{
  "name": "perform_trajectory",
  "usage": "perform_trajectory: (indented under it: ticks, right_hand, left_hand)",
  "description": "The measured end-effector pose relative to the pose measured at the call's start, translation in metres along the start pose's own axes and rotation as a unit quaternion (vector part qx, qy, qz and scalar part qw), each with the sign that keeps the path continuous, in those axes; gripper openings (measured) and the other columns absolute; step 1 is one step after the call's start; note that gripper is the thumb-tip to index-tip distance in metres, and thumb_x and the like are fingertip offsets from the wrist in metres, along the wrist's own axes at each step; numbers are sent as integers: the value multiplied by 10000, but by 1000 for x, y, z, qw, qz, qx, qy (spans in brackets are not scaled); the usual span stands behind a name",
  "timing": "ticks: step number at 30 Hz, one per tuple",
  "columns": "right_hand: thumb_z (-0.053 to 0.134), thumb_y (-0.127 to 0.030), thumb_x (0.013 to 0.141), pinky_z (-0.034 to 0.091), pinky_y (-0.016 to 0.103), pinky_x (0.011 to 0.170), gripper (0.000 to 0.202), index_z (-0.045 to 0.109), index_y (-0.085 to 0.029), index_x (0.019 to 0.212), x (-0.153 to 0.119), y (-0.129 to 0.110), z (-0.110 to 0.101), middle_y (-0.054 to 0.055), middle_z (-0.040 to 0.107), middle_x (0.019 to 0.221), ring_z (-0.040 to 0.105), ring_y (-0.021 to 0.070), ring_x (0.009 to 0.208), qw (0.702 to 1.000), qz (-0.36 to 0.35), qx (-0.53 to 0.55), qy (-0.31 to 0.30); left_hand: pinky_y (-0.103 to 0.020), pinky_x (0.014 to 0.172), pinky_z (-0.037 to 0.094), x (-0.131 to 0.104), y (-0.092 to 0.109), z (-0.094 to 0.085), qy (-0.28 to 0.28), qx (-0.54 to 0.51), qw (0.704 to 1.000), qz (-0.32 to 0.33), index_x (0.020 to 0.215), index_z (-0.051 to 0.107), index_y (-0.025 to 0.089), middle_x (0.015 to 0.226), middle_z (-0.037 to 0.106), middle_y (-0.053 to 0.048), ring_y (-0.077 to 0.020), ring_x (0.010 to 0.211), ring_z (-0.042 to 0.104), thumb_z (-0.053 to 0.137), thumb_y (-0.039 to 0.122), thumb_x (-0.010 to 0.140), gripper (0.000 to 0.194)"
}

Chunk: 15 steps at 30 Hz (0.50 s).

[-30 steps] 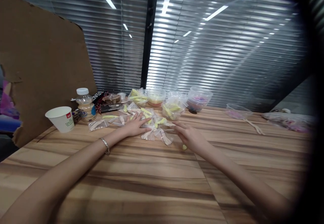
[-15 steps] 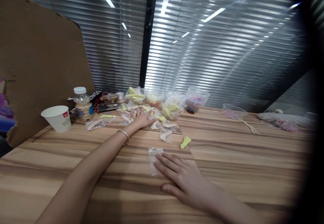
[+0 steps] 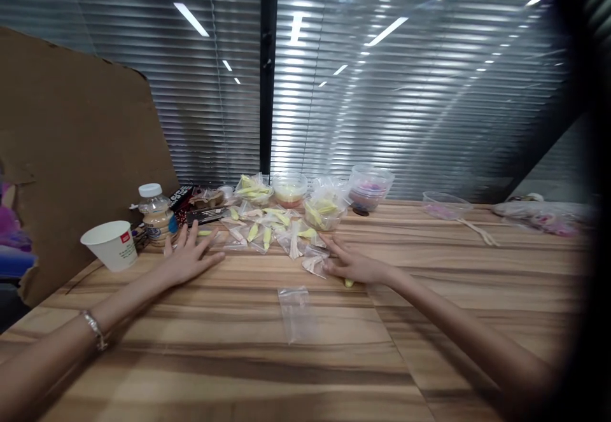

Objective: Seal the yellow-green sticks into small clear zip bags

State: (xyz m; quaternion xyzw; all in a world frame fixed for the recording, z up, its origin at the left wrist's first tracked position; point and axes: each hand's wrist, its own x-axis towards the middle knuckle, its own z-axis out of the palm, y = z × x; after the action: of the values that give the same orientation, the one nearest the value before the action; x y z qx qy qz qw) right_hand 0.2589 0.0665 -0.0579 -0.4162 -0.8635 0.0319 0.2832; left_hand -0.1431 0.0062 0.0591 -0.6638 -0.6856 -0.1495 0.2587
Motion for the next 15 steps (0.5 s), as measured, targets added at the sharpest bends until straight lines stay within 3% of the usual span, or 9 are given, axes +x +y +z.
perform_trajectory:
  ticks: [3, 6, 9, 11, 15]
  right_hand:
    - [246, -736, 793, 24, 496, 1073, 826, -12, -294, 1441, 16, -11, 13, 124, -39, 1489, -119, 327, 1341, 999, 22, -29, -25]
    - [181, -743, 797, 25, 510, 1062, 776, -29, -345, 1429, 34, -32, 24, 95, -96, 1487, -89, 330, 1350, 999, 16, -24, -24]
    - [157, -745, 797, -14, 501, 1059, 798, -32, -307, 1438, 55, -50, 30, 91, -89, 1490, -107, 322, 1351, 999, 27, -28, -19]
    - [155, -742, 799, -28, 515, 1048, 809, -51, -292, 1439, 69, -58, 32, 88, -90, 1491, -105, 326, 1353, 998, 45, -30, -15]
    - [162, -753, 789, -24, 527, 1034, 840, -80, -276, 1437, 99, -64, 32, 111, -70, 1491, -79, 331, 1356, 997, 73, -35, 15]
  left_hand:
    - [-647, 1043, -124, -6, -1, 12, -54, 9, 998, 10, 1335, 158, 458, 1488, -48, -13, -338, 1401, -44, 243, 803, 624, 795]
    - [-658, 1007, -164, -3, 26, 20, -90, -11, 995, 32, 1343, 126, 457, 1484, -48, -63, -335, 1404, -8, 235, 807, 617, 813]
    - [-674, 1002, -139, 7, 61, 28, -86, -38, 993, 65, 1347, 99, 462, 1487, -29, -65, -336, 1404, -29, 226, 819, 602, 836]
    - [-669, 1023, -106, 19, 81, 34, -79, -59, 993, 65, 1372, 105, 407, 1484, -37, -104, -349, 1402, -6, 236, 835, 577, 912]
    - [-690, 1019, -62, 48, 108, 47, -40, -101, 994, 32, 1334, 314, 309, 1485, -16, -127, -383, 1385, 73, 209, 843, 570, 937]
